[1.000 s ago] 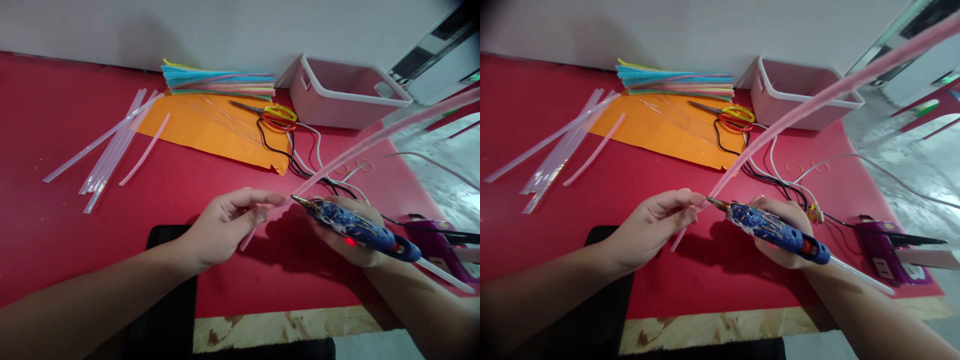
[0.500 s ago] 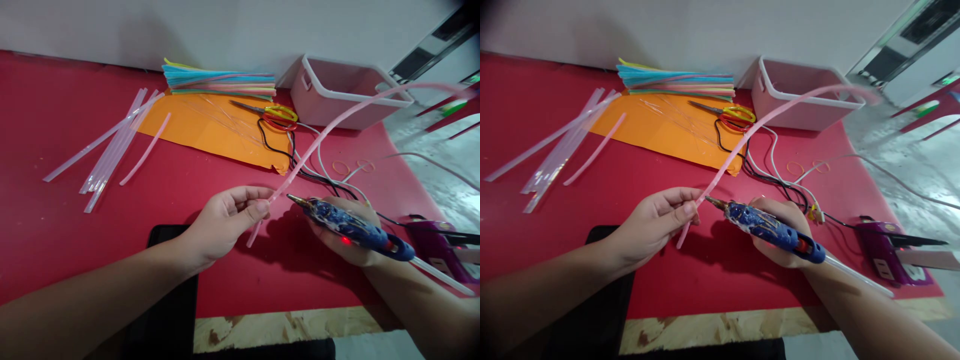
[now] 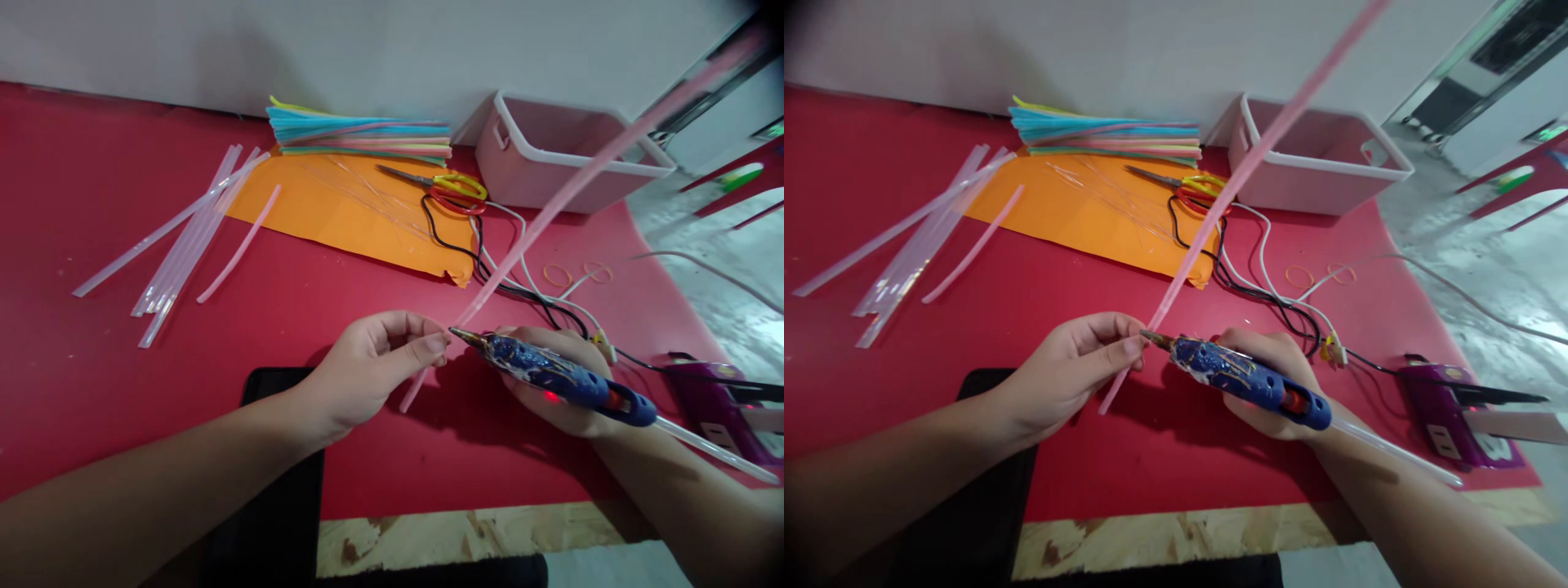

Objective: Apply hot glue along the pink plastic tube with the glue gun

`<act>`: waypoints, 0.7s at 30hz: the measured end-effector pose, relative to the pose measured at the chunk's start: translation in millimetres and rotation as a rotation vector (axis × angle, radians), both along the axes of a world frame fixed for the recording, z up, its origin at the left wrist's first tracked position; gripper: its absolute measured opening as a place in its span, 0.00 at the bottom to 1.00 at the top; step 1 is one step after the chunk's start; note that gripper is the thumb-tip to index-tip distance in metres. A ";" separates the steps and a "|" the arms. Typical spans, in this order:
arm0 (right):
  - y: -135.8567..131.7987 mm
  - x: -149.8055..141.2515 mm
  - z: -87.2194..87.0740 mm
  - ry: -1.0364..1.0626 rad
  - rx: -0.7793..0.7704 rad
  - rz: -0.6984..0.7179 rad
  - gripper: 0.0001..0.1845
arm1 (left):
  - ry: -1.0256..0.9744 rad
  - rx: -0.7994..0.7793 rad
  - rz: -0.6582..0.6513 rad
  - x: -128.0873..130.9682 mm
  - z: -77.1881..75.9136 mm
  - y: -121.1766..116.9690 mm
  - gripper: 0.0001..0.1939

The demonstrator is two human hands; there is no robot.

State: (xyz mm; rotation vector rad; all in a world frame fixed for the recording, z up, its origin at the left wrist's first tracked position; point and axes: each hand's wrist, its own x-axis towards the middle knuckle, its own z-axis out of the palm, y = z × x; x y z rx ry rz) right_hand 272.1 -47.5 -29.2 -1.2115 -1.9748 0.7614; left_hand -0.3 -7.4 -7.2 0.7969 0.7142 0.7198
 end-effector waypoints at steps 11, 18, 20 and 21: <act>-1.0 2.0 3.3 -0.078 0.043 0.031 0.09 | -0.026 -0.034 -0.004 0.1 1.8 -1.0 0.07; -2.3 2.0 2.8 -0.059 0.038 -0.001 0.09 | 0.022 -0.013 0.002 0.4 2.6 -1.4 0.09; -1.2 0.9 3.9 -0.065 0.030 0.022 0.08 | 0.033 -0.016 -0.002 0.3 2.6 -1.6 0.09; -0.6 0.4 4.3 -0.064 0.033 0.030 0.08 | 0.039 -0.016 -0.001 0.2 2.6 -1.5 0.09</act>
